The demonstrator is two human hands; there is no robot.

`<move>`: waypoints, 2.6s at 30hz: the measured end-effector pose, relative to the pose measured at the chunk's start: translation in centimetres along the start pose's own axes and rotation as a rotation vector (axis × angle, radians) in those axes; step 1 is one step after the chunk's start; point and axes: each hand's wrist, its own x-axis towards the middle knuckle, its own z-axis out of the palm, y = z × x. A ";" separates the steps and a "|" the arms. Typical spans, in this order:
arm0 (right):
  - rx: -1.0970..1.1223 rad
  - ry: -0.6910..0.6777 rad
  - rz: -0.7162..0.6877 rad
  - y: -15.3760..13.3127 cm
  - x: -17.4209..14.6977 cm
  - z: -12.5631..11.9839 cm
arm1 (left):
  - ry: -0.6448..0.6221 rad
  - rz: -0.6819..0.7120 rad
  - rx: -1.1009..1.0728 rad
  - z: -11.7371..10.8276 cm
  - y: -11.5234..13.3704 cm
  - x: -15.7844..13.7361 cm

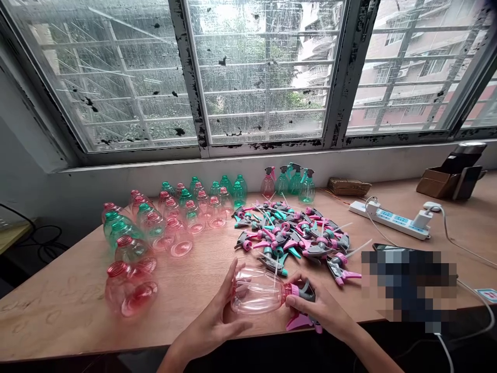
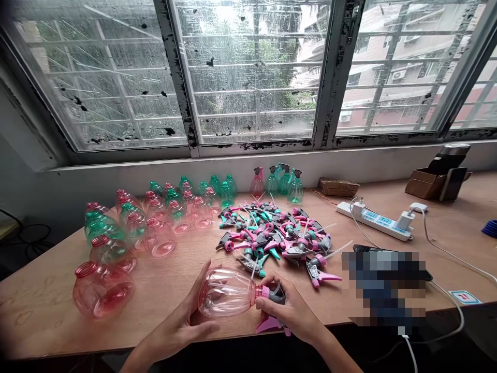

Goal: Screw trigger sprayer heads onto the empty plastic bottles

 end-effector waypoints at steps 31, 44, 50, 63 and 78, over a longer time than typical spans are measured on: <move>0.014 0.063 -0.004 0.2 -0.1 0.0 | 0.050 -0.019 0.041 0.1 0.1 0.3; -0.007 0.031 -0.010 0.0 0.0 0.0 | 0.011 -0.034 -0.015 0.0 0.0 0.0; 0.017 0.028 0.011 -0.1 0.0 0.0 | 0.036 0.003 0.047 0.0 0.0 0.0; 0.029 0.008 0.013 -0.4 -0.1 0.0 | -0.011 -0.026 -0.045 0.2 0.5 0.3; 0.033 -0.030 -0.002 -0.3 0.0 0.1 | 0.037 -0.049 0.034 0.2 0.6 0.1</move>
